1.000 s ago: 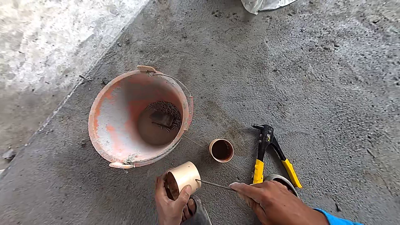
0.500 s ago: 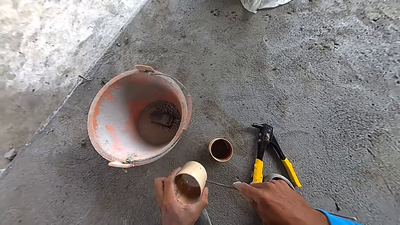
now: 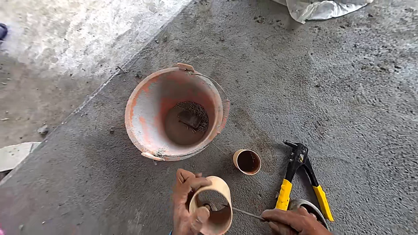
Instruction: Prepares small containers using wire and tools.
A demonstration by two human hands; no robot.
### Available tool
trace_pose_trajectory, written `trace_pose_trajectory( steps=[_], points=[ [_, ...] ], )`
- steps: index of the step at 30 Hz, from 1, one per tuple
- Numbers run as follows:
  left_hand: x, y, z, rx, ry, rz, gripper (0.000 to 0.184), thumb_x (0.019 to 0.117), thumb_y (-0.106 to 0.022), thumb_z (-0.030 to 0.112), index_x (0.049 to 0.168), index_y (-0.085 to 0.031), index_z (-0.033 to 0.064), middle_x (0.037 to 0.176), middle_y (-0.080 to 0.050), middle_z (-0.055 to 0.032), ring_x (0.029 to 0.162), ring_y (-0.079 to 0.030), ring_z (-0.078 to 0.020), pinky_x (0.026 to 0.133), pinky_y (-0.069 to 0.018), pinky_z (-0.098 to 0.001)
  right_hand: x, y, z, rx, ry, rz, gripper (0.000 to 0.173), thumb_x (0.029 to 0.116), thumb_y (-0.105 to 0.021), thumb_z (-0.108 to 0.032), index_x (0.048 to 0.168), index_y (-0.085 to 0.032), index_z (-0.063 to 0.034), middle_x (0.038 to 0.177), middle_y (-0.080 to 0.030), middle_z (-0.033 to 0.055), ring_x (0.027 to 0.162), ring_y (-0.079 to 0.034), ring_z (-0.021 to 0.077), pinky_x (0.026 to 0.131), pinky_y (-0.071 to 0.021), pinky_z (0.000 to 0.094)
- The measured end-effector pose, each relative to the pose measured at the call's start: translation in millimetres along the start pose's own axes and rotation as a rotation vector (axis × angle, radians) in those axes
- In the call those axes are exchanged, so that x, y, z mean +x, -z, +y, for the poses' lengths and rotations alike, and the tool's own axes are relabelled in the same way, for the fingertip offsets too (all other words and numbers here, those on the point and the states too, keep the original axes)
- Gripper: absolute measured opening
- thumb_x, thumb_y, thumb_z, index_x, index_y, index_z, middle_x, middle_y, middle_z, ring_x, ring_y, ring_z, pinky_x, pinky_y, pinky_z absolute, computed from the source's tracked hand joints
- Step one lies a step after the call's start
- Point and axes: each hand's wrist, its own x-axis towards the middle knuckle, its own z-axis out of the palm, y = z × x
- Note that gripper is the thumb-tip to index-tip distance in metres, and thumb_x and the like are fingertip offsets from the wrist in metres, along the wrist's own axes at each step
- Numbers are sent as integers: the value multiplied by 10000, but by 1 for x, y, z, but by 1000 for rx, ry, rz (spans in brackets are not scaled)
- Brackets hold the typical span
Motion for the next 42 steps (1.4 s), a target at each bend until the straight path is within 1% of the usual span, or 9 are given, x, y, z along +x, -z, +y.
trace_pose_trajectory(
  steps=[2,4,7,9,18,26,33,40,42],
  points=[
    [-1,-7,5,-15,-10,6,578,867,-597,743,1160,-743,267,1025,-539,86,1031,-554,-72,1056,-475,-311,1,-2,2,35,-7,3,228,1054,-560,-121,1175,-718,-10,815,-736,134,656,-685,196,645,-573,393],
    [-3,-12,11,46,16,20,613,898,-552,738,1195,-742,236,1019,-514,68,987,-490,-61,940,-419,-232,0,-2,3,105,-49,30,225,1048,-587,-142,1162,-700,17,781,-716,136,617,-652,158,608,-558,343],
    [-3,-15,17,159,24,14,541,982,-482,662,1195,-747,241,1021,-506,37,932,-507,-40,780,-462,-159,-1,-1,2,63,-146,40,257,1036,-636,-221,1190,-638,-14,720,-690,113,577,-652,186,567,-556,398],
    [-3,-17,16,155,12,28,483,1028,-436,582,1168,-762,254,977,-482,59,876,-444,-9,750,-361,-151,-1,-1,1,-42,-164,43,281,1028,-654,-278,1156,-622,-29,701,-690,101,574,-664,207,558,-558,434],
    [-3,-18,15,109,15,71,454,1040,-405,473,1111,-782,230,940,-471,75,870,-428,-4,773,-339,-151,3,2,0,-205,-99,25,296,1076,-561,-323,1074,-662,-45,789,-737,94,627,-687,179,562,-550,403],
    [-3,-18,16,27,85,81,445,1025,-432,462,1097,-792,210,953,-488,61,886,-463,-26,750,-377,-147,4,3,1,-301,-79,-57,378,1114,-449,-332,1045,-684,-44,727,-709,119,618,-694,271,554,-533,501],
    [-4,-20,14,34,92,95,436,1023,-442,467,1089,-795,221,935,-488,63,868,-464,-26,755,-375,-149,5,1,-4,-254,-94,-15,305,1026,-650,-341,1120,-677,-53,728,-690,122,585,-658,256,543,-531,490],
    [-4,-22,14,30,91,81,445,1029,-435,466,1088,-793,209,929,-494,68,871,-464,-22,763,-374,-154,4,1,-1,-253,-49,-26,259,1061,-591,-300,1079,-675,-55,745,-714,122,613,-690,249,558,-548,477],
    [2,-26,36,19,241,89,397,989,-455,344,1036,-791,137,930,-503,44,918,-466,-57,842,-365,-205,5,1,0,-265,-38,-34,277,1074,-563,-308,1065,-680,-56,735,-708,122,611,-686,252,556,-540,478]
  ],
)
